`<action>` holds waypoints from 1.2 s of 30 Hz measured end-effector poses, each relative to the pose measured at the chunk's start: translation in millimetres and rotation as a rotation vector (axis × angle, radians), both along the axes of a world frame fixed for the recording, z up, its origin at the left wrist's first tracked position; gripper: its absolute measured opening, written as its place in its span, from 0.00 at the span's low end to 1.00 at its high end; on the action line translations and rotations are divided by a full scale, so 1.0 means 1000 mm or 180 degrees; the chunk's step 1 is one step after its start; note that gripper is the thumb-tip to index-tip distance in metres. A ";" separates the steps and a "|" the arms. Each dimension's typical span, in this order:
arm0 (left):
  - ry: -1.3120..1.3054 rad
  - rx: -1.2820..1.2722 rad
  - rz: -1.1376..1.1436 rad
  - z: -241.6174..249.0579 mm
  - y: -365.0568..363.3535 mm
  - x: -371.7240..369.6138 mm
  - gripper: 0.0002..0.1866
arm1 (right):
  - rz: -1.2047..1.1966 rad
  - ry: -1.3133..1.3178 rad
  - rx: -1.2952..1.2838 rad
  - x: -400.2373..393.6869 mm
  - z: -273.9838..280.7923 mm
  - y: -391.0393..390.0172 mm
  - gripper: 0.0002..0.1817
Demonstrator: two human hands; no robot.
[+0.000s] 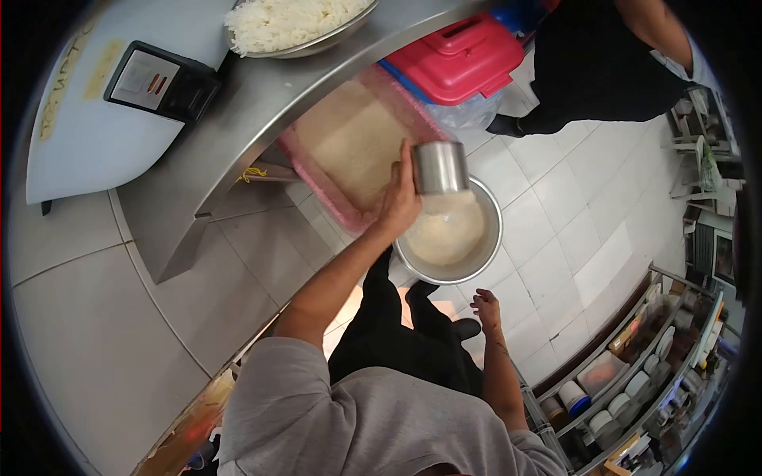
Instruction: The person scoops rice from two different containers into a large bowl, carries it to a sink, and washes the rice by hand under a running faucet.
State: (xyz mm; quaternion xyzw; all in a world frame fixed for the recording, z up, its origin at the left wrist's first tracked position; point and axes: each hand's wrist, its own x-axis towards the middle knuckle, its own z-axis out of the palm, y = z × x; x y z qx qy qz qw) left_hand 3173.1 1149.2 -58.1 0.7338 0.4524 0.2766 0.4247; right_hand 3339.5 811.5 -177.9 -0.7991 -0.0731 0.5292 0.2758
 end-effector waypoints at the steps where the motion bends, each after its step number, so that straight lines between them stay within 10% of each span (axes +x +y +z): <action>1: 0.0105 0.0134 -0.0078 0.004 -0.007 0.007 0.45 | -0.0018 -0.0013 0.0019 0.003 0.002 0.002 0.20; 10: -0.0774 0.1434 -0.0419 0.003 -0.034 0.061 0.36 | 0.0043 -0.0042 -0.0318 0.007 -0.006 -0.025 0.21; 17: -0.1038 0.0291 0.0556 -0.052 0.024 0.054 0.37 | 0.0094 0.0001 -0.0221 0.003 -0.014 -0.032 0.21; 19: -0.1795 -0.1400 0.1064 -0.017 0.067 0.029 0.31 | 0.0005 -0.0049 -0.0275 0.007 -0.013 -0.037 0.20; 22: -0.0027 -0.0901 0.1599 -0.046 0.140 -0.024 0.23 | -0.0102 -0.0087 -0.0413 0.012 -0.012 -0.050 0.20; 26: 0.3083 0.0500 0.0512 -0.216 0.254 -0.111 0.34 | -0.0197 -0.0077 -0.0628 0.015 -0.046 -0.104 0.19; 28: 0.3428 0.1500 0.2094 -0.219 0.204 -0.101 0.36 | -0.0232 -0.0082 -0.0762 0.013 -0.049 -0.123 0.18; 36: 0.2771 -0.1211 0.0811 -0.244 0.119 -0.028 0.37 | -0.0122 0.0111 -0.0844 0.001 -0.041 -0.080 0.18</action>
